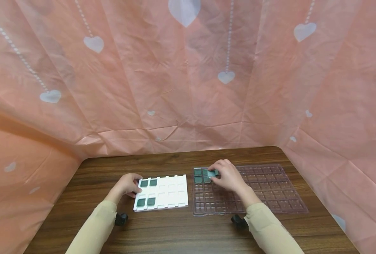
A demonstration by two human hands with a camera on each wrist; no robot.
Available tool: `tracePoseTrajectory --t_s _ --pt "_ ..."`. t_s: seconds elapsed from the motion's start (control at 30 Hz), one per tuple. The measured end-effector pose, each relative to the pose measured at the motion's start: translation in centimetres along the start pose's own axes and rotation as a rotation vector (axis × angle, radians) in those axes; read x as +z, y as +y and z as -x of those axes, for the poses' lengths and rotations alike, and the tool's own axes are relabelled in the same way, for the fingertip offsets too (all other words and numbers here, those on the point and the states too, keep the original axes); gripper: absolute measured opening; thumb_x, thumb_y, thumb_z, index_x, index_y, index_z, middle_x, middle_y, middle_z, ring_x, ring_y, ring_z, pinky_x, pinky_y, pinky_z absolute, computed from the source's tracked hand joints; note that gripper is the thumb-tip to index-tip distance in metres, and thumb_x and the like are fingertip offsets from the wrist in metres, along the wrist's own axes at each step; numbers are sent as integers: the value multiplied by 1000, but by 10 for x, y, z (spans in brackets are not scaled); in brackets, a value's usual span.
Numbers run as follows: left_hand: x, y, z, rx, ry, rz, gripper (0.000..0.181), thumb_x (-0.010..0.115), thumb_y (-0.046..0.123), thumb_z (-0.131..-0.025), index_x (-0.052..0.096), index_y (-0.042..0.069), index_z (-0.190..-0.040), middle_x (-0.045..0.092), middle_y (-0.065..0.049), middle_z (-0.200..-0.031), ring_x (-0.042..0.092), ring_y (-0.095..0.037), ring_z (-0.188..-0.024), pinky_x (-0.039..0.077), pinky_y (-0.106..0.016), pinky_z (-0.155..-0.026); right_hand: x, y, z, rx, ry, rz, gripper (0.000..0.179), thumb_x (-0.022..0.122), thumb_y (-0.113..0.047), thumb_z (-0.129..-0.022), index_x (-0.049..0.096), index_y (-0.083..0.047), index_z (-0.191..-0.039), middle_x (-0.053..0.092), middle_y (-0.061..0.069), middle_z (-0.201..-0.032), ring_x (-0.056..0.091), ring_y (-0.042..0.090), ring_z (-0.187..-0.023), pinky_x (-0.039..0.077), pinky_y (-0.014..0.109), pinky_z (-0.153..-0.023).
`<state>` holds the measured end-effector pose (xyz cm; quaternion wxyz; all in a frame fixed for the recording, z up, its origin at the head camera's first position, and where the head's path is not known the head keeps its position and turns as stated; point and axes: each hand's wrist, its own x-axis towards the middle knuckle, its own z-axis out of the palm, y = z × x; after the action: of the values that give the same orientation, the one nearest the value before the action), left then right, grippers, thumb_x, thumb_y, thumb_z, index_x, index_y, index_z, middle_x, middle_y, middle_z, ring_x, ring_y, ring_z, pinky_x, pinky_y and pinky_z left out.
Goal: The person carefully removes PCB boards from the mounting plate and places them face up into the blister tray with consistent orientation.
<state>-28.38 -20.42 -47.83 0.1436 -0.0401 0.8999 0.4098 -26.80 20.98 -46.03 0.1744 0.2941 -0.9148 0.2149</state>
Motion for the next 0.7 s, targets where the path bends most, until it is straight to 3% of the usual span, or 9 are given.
tracePoseTrajectory --t_s 0.43,0.7 --pt "1 0 0 5 -2 -10 58 76 -15 -73 59 -10 -127 57 -19 -95 64 -26 -70 61 -33 -51 0 13 3 23 -3 23 26 83 -10 -78 74 -7 -102 66 6 -99 57 28 -91 52 46 -77" --pt "1 0 0 3 2 3 57 76 -16 -73 59 -10 -127 57 -20 -93 63 -27 -70 61 -33 -52 5 22 4 71 -57 39 23 82 -11 -80 74 -9 -102 66 6 -100 56 28 -91 51 46 -76"
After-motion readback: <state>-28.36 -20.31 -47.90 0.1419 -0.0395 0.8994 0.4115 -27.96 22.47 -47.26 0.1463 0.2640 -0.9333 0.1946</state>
